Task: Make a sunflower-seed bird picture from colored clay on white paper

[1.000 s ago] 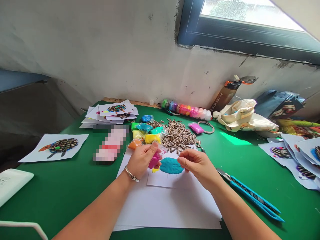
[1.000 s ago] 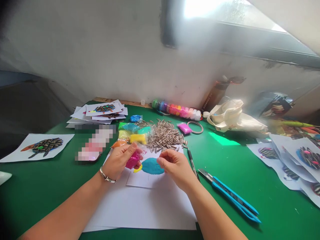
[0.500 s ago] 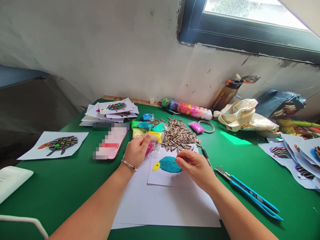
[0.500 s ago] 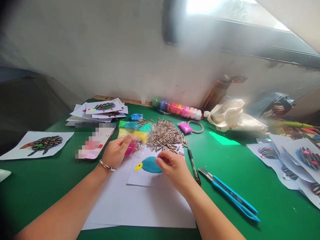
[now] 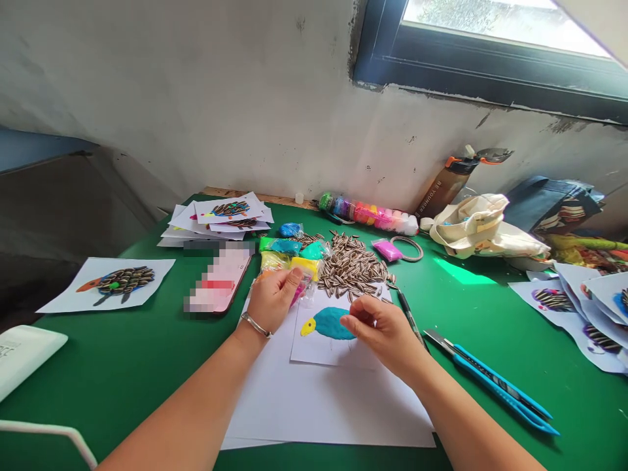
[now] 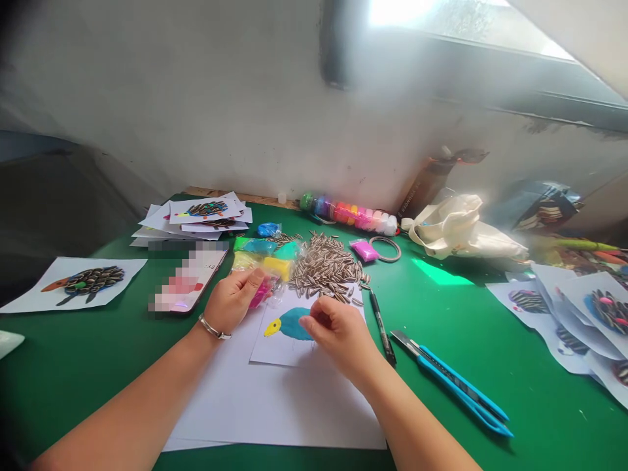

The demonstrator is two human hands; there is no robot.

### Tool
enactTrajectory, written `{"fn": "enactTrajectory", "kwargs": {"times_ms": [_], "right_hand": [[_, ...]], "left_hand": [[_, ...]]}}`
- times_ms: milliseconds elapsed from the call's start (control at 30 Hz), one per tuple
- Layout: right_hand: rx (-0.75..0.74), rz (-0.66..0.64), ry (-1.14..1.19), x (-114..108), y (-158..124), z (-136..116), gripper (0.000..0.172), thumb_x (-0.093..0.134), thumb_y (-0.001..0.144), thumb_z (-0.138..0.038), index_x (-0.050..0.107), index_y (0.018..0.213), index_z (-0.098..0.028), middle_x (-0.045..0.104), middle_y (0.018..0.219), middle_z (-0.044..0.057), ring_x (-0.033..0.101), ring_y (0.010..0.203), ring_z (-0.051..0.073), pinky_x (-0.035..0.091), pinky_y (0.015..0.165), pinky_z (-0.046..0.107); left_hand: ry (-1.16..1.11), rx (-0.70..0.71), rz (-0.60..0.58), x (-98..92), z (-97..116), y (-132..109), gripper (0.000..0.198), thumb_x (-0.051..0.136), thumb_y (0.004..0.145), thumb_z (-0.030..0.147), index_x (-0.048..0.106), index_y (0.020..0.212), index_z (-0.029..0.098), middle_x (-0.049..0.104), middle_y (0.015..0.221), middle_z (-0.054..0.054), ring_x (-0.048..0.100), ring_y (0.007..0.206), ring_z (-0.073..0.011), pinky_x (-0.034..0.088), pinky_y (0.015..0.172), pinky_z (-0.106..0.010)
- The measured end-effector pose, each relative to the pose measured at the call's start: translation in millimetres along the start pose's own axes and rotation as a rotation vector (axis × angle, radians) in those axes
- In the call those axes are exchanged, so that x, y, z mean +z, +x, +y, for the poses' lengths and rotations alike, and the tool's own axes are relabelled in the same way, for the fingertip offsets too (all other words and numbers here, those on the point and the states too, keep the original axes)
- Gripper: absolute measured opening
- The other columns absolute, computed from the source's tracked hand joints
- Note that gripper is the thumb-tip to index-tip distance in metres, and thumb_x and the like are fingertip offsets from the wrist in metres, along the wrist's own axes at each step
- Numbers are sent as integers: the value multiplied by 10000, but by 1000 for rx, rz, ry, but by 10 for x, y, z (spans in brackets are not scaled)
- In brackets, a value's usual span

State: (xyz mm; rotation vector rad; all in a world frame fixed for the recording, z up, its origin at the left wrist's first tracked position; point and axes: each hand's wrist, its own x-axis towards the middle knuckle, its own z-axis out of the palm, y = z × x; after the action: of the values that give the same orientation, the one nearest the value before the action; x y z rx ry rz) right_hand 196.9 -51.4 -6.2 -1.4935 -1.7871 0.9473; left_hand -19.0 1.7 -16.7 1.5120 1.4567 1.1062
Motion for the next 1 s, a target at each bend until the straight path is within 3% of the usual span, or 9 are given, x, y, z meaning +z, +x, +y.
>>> {"fn": "enactTrajectory", "kwargs": {"times_ms": [133, 233, 400, 600, 800, 1000], "right_hand": [[-51, -33, -20, 10, 2, 11, 176, 539, 868, -330, 551, 739, -211, 533, 663, -16, 462, 626, 129, 352, 568, 243], [-74, -69, -18, 18, 22, 48, 281, 430, 930, -372, 584, 763, -206, 545, 681, -3, 479, 651, 136, 352, 584, 244], [-59, -64, -69, 22, 28, 67, 425, 441, 916, -449, 505, 585, -190, 451, 559, -19, 405, 555, 117, 291, 520, 243], [-57, -41, -56, 37, 7, 20, 144, 582, 841, -321, 611, 751, -213, 566, 667, -8, 494, 629, 139, 363, 567, 244], [-150, -10, -101, 35, 12, 18, 272, 473, 911, -336, 682, 781, -221, 580, 691, 30, 521, 656, 163, 394, 604, 278], [-77, -18, -5, 95, -8, 53, 184, 517, 872, -301, 679, 939, -246, 676, 810, 30, 601, 722, 186, 448, 642, 284]], "left_hand": [[53, 19, -7, -3, 20, -4, 514, 501, 823, 636, 727, 789, 176, 724, 712, -53, 667, 708, -207, 478, 578, -264], [72, 25, -9, -2, 19, 3, 529, 474, 833, 641, 728, 808, 178, 727, 736, -60, 667, 701, -206, 475, 574, -265], [96, 30, -21, 4, 7, 12, 547, 445, 844, 644, 731, 815, 178, 723, 699, -60, 669, 680, -204, 478, 575, -266], [122, 44, -36, 9, 10, 5, 549, 421, 871, 615, 729, 841, 161, 727, 724, -67, 666, 688, -200, 477, 593, -268], [155, 76, -7, 4, 47, -1, 515, 424, 883, 575, 729, 799, 168, 725, 753, -64, 639, 715, -195, 460, 635, -272], [170, 91, -16, 0, 64, -4, 522, 409, 881, 583, 735, 834, 178, 729, 763, -60, 645, 764, -207, 457, 659, -272]]}}
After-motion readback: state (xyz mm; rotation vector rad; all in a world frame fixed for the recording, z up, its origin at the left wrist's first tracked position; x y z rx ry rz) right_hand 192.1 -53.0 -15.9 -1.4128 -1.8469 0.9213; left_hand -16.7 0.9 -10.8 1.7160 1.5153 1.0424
